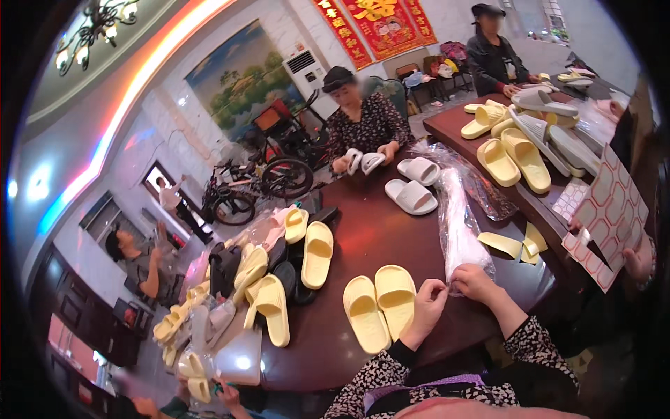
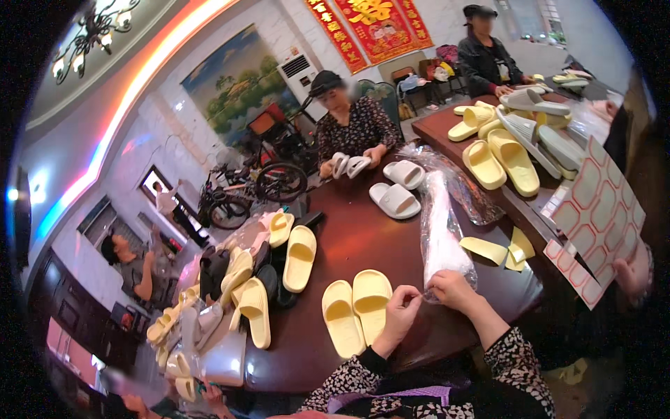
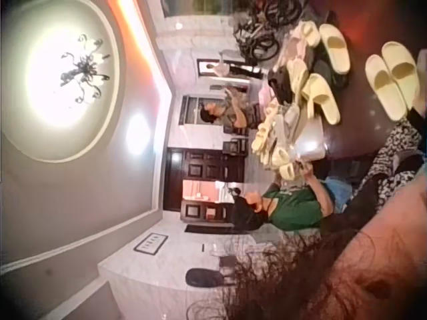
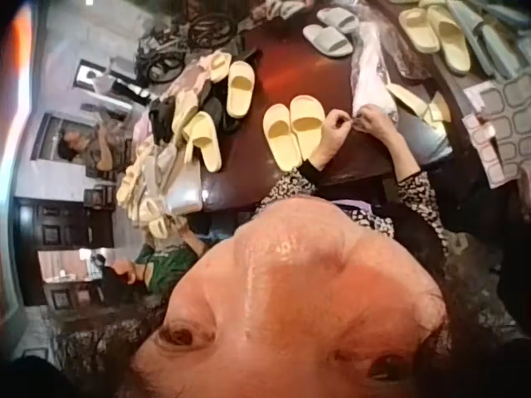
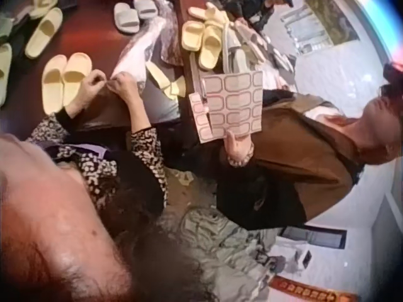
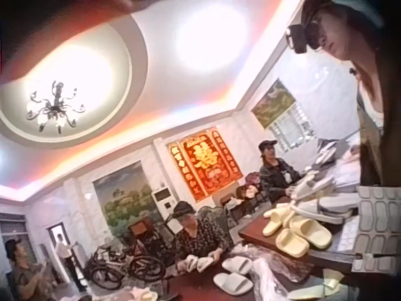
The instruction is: The person pairs slippers together by threading plastic fasteners through them and securing them by hand.
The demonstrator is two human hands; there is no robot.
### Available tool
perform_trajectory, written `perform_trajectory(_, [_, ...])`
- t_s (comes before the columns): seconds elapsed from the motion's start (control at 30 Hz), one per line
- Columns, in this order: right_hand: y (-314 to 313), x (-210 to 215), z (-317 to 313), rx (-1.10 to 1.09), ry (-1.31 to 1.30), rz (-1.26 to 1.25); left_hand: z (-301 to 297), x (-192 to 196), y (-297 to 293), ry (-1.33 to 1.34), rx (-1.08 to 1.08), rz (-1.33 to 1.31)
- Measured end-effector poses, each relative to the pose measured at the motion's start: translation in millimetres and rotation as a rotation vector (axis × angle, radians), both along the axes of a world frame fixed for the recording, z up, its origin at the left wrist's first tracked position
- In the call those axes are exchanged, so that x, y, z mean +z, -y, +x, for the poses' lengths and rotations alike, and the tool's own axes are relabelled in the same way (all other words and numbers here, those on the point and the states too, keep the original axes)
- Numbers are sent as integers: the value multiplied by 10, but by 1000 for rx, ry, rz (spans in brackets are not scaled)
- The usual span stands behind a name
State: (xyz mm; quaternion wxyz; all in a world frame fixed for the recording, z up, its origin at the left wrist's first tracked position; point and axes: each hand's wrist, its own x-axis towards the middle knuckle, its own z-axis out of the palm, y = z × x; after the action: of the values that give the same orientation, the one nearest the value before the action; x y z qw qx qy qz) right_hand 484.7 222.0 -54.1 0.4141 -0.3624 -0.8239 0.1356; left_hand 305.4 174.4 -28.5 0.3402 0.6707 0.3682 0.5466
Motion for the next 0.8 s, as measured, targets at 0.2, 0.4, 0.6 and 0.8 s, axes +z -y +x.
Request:
perform_trajectory(0.2, [30, 32, -21, 56, -22, 100, -29, -42, -32, 59, 60, -76])
perform_trajectory(0.4, [10, -100, -16, 14, -21, 74, -38, 3, 39, 208, 32, -162])
perform_trajectory(0.6, [66, -113, -28, 54, -63, 18, -165, -12, 32, 141, 113, -45])
perform_trajectory(0.8, [107, -49, 3, 19, 21, 95, -262, 125, 69, -131, 197, 62])
